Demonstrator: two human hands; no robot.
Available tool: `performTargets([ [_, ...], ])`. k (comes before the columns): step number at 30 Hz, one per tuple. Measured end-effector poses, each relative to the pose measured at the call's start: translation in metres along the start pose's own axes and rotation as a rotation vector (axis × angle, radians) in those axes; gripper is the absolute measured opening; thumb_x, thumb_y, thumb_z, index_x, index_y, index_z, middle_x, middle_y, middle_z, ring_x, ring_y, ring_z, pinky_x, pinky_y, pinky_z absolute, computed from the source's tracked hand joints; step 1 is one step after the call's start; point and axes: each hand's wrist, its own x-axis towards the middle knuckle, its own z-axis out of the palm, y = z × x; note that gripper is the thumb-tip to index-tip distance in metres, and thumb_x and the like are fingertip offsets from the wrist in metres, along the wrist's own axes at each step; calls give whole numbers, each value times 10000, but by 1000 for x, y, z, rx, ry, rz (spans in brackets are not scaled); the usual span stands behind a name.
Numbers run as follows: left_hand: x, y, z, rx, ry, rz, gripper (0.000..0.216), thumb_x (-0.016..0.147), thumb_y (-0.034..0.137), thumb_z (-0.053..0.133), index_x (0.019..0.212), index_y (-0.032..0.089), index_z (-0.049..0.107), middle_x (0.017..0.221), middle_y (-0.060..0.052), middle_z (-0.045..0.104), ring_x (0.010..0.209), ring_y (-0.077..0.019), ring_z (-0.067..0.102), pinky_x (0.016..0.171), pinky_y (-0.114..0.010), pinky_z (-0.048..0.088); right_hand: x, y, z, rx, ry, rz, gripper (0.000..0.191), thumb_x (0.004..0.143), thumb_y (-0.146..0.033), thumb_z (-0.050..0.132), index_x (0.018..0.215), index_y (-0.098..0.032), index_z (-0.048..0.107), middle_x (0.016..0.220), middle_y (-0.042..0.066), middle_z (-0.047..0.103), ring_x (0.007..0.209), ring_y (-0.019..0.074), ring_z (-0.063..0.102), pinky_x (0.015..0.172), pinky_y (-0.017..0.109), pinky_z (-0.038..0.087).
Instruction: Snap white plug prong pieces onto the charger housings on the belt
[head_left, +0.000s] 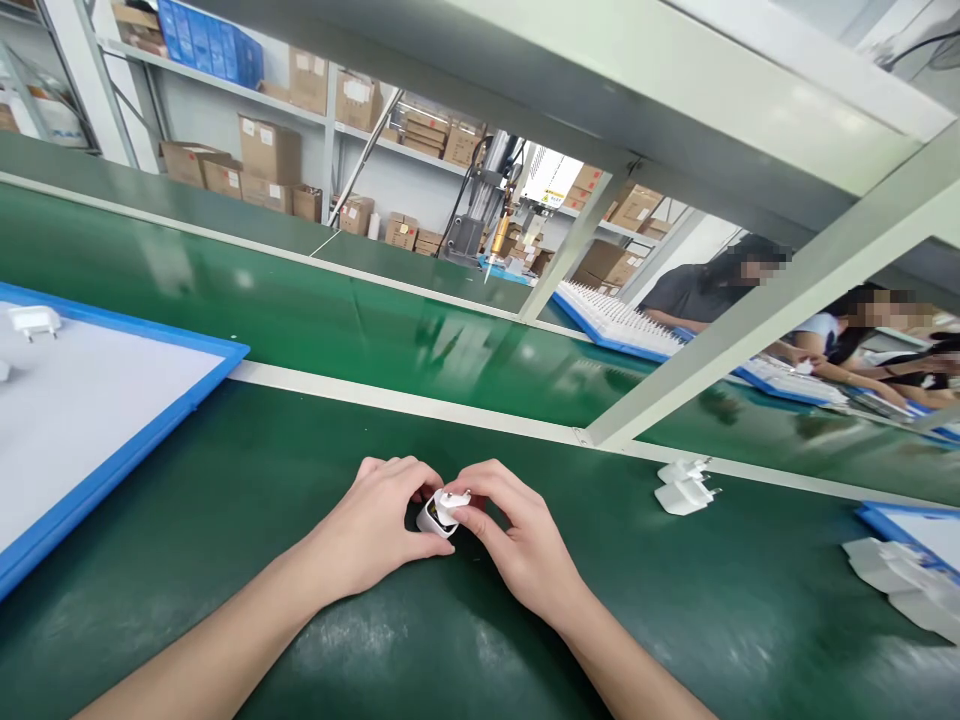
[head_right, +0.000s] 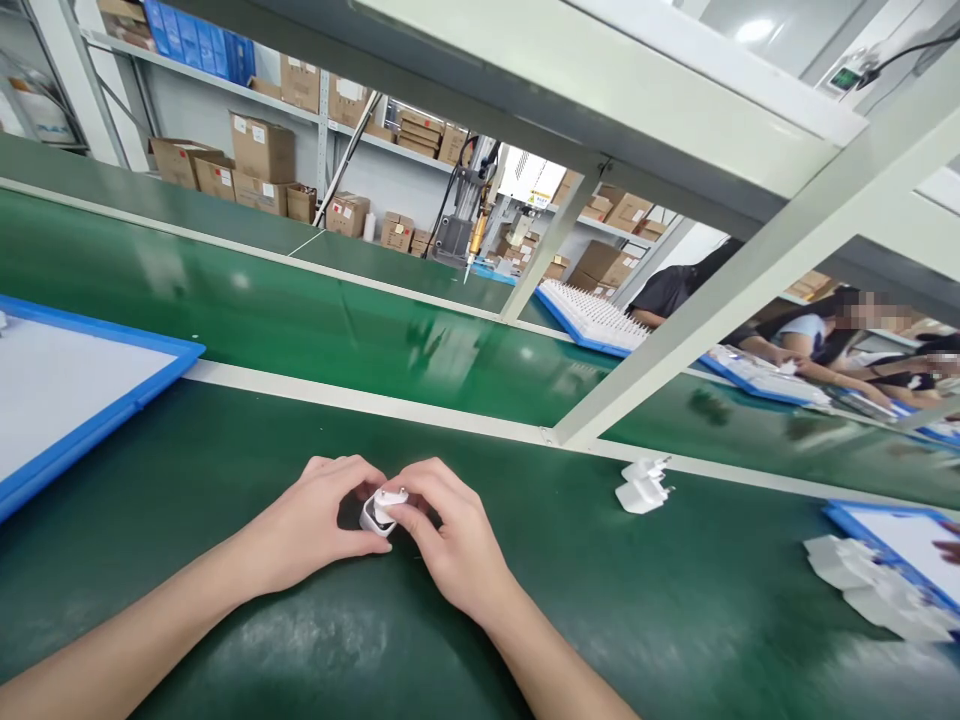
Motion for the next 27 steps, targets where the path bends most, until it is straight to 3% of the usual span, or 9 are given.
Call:
performTargets([
  [9, -3, 2, -8, 18, -61, 201, 229, 822, 272, 684, 1050, 297, 693, 1063, 58, 670, 1097, -215, 530, 983, -339, 357, -3, 1, 0, 5, -27, -27, 119, 1033, -237, 596, 1071, -272, 703, 1045, 12, 623, 941, 172, 593, 822, 283, 471],
  [22, -1, 1, -8, -31, -37, 223, 288, 777, 347, 716, 1057, 280, 724, 1020, 31, 690, 1071, -239, 538, 952, -340, 362, 0, 0, 0, -74, -14, 93, 107, 1013, -338, 616, 998, -276, 701, 915, 2, 591, 803, 163, 572, 719, 272, 447],
  [27, 6, -2, -11, 16, -35, 258, 355, 764, 359, 768, 1104, 269, 717, 1090, 14, 692, 1103, -226, 574, 1019, -354, 327, 4, -1, -7, -125, -17, 47, 183, 1014, -443, 605, 981, -290, 700, 922, 17, 617, 793, 179, 612, 694, 280, 487],
])
